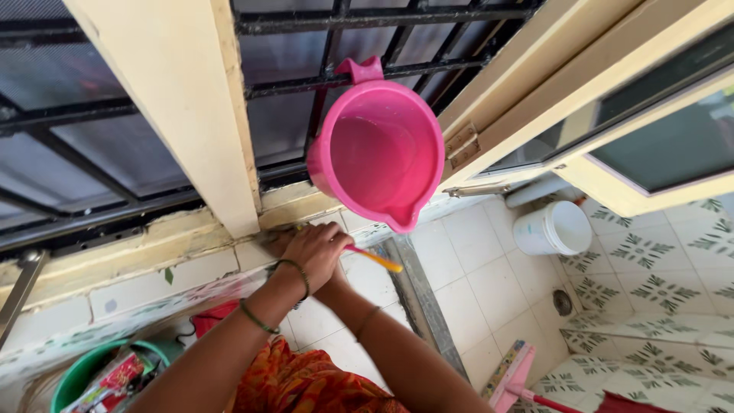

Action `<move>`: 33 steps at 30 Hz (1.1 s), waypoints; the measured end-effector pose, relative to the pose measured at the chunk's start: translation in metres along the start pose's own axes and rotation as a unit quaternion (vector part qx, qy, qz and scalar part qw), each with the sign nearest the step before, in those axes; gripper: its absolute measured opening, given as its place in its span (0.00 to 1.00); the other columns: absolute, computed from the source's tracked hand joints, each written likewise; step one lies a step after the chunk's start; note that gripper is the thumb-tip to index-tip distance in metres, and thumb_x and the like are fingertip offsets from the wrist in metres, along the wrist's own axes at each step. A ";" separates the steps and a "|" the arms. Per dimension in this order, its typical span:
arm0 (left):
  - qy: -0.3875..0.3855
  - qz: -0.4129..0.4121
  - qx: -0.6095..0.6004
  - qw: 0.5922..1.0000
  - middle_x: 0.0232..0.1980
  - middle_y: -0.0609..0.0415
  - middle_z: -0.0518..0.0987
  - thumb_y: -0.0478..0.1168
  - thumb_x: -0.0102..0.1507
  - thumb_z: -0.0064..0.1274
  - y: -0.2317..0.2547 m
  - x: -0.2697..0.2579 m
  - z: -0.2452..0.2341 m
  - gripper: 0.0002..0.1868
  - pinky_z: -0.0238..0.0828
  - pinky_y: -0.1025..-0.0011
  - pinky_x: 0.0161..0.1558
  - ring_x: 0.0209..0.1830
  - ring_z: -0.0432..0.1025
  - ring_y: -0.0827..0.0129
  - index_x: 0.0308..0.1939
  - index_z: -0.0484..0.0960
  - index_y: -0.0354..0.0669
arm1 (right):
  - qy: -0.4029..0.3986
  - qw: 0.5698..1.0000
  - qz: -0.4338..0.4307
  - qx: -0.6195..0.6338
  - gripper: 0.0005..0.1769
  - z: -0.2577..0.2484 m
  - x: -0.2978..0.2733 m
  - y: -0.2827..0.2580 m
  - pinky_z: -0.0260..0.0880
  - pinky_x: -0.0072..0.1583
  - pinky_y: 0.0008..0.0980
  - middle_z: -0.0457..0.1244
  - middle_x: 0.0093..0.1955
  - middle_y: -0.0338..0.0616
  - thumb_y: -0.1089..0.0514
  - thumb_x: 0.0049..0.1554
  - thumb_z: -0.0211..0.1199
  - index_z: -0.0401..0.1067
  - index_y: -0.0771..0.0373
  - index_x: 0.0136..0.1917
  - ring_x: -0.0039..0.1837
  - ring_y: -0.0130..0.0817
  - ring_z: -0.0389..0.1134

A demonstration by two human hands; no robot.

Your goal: The person cleans a window frame and screen using a striped cloth and a toothbrush. They wipe the frame and glass, then scrub the metal bars of the screen with the toothbrush dipped in water from a pink pitcher.

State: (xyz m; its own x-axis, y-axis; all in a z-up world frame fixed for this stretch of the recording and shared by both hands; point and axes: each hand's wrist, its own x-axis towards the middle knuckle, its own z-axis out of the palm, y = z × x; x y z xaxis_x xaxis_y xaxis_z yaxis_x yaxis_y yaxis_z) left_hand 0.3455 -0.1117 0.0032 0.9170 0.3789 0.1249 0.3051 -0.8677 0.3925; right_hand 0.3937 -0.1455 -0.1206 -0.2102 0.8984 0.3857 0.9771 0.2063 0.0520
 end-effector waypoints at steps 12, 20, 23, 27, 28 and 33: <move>0.078 -0.158 -0.209 0.962 0.49 0.51 0.76 0.39 0.61 0.48 -0.042 -0.055 -0.031 0.08 0.74 0.57 0.41 0.39 0.76 0.52 0.44 0.78 0.45 | -0.219 0.890 0.365 -0.162 0.19 0.003 -0.079 0.157 0.64 0.61 0.50 0.63 0.61 0.53 0.60 0.62 0.54 0.69 0.61 0.66 0.62 0.51 0.63; 0.232 -0.163 -0.238 0.929 0.45 0.47 0.78 0.37 0.57 0.50 -0.035 -0.057 -0.022 0.10 0.73 0.56 0.39 0.40 0.76 0.49 0.42 0.78 0.42 | -0.010 0.996 0.081 0.029 0.30 -0.025 0.027 0.044 0.59 0.65 0.53 0.57 0.75 0.44 0.47 0.55 0.58 0.67 0.51 0.70 0.70 0.53 0.58; 0.212 -0.169 -0.241 0.932 0.44 0.48 0.78 0.37 0.59 0.49 -0.029 -0.054 -0.005 0.08 0.73 0.56 0.40 0.40 0.76 0.49 0.42 0.77 0.43 | -0.111 0.989 0.097 0.012 0.38 -0.048 0.021 0.062 0.56 0.66 0.56 0.55 0.77 0.46 0.40 0.55 0.56 0.63 0.50 0.76 0.70 0.54 0.56; 0.221 -0.177 -0.232 0.930 0.43 0.47 0.79 0.37 0.59 0.49 -0.014 -0.045 0.016 0.08 0.73 0.55 0.40 0.39 0.76 0.48 0.41 0.75 0.43 | -0.078 0.988 0.060 -0.119 0.38 -0.019 -0.024 0.123 0.59 0.69 0.48 0.54 0.79 0.48 0.52 0.57 0.54 0.60 0.50 0.81 0.73 0.47 0.58; 0.228 -0.196 -0.221 0.928 0.42 0.46 0.79 0.37 0.59 0.49 -0.006 -0.042 0.022 0.07 0.72 0.55 0.40 0.40 0.75 0.47 0.41 0.75 0.43 | -0.052 0.993 0.080 -0.072 0.33 -0.009 -0.037 0.140 0.58 0.71 0.50 0.55 0.77 0.43 0.51 0.60 0.55 0.62 0.49 0.78 0.74 0.45 0.58; 0.263 -0.323 -0.189 0.889 0.37 0.44 0.78 0.38 0.59 0.50 0.056 -0.012 0.038 0.08 0.71 0.52 0.37 0.34 0.75 0.45 0.41 0.74 0.43 | -0.164 0.975 0.137 -0.069 0.26 -0.027 -0.046 0.199 0.58 0.69 0.55 0.59 0.72 0.48 0.54 0.57 0.60 0.67 0.56 0.68 0.74 0.51 0.56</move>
State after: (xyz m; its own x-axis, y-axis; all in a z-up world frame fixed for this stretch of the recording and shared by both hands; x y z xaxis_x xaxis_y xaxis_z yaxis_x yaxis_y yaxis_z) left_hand 0.3612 -0.1777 -0.0112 0.3044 0.9431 0.1335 0.5249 -0.2830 0.8027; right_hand 0.5987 -0.1566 -0.1029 0.0815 0.9927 0.0888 0.9884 -0.0919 0.1207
